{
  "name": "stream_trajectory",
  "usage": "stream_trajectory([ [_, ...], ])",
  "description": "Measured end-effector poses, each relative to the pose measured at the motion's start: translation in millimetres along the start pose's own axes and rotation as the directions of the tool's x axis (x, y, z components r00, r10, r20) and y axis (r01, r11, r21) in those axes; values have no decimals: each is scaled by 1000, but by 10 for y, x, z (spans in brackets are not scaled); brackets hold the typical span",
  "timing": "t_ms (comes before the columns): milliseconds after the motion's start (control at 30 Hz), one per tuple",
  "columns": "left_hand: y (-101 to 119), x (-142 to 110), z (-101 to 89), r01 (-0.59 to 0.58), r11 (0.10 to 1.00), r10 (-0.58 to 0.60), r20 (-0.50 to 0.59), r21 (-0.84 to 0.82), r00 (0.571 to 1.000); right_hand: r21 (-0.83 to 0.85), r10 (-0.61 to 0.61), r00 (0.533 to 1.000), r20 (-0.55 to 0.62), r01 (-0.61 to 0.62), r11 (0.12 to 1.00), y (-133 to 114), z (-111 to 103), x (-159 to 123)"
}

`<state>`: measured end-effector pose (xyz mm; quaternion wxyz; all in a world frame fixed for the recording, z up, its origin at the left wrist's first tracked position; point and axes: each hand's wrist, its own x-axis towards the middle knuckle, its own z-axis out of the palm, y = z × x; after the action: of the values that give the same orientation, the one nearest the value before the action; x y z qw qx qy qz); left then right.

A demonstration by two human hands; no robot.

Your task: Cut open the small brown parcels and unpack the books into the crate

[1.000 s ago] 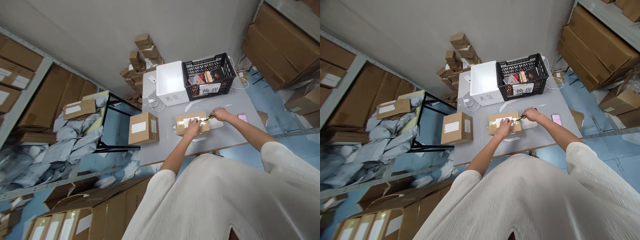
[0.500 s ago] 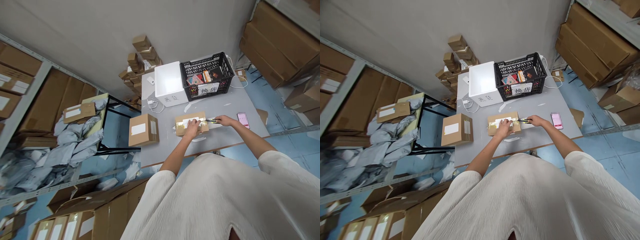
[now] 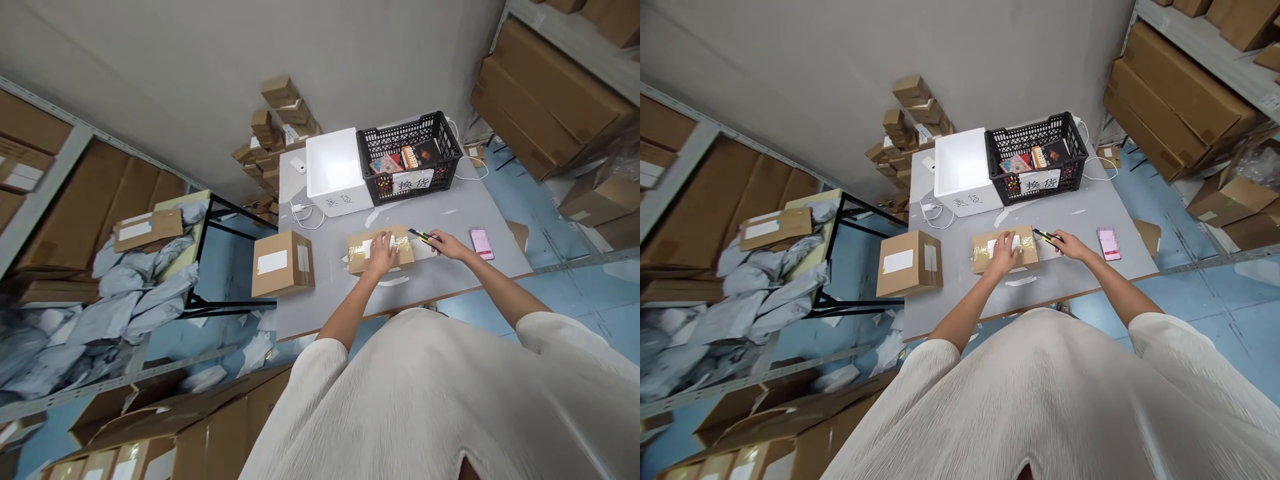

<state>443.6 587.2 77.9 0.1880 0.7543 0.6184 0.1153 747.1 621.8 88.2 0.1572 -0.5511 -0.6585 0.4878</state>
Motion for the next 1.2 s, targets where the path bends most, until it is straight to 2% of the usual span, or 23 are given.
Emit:
stream_trajectory([
  [100,-38,99,5,26,998,-26,-10,54,1000,-143,-106,994,-30,101,985,-18,59,-120],
  [200,-76,204,29,31,994,-35,35,109,999,-364,-199,980,-8,182,913,-16,93,-191],
  [300,-109,289,49,31,992,-42,88,124,995,-540,-209,977,29,191,820,-17,105,-213],
  [400,-127,319,66,21,992,-35,109,125,993,-615,-200,979,32,177,768,-21,101,-216],
  [533,-113,246,118,-4,992,-4,61,125,998,-627,-190,981,33,168,761,-12,114,-224],
  [667,-71,166,170,0,992,1,-8,123,1000,-644,-190,982,8,150,751,-33,217,-197],
  [833,-37,151,148,12,992,-10,-17,129,1000,-655,-187,981,-55,106,748,-34,367,-135],
  [967,-27,132,119,9,991,-6,-24,133,1000,-645,-224,963,-150,76,760,124,265,-129],
  [1100,-25,132,115,16,995,-14,-20,100,1000,-540,-138,932,-336,-70,839,261,67,-111],
  [1200,-53,132,95,21,997,-22,20,76,1000,-476,-97,934,-344,-85,875,263,50,-92],
])
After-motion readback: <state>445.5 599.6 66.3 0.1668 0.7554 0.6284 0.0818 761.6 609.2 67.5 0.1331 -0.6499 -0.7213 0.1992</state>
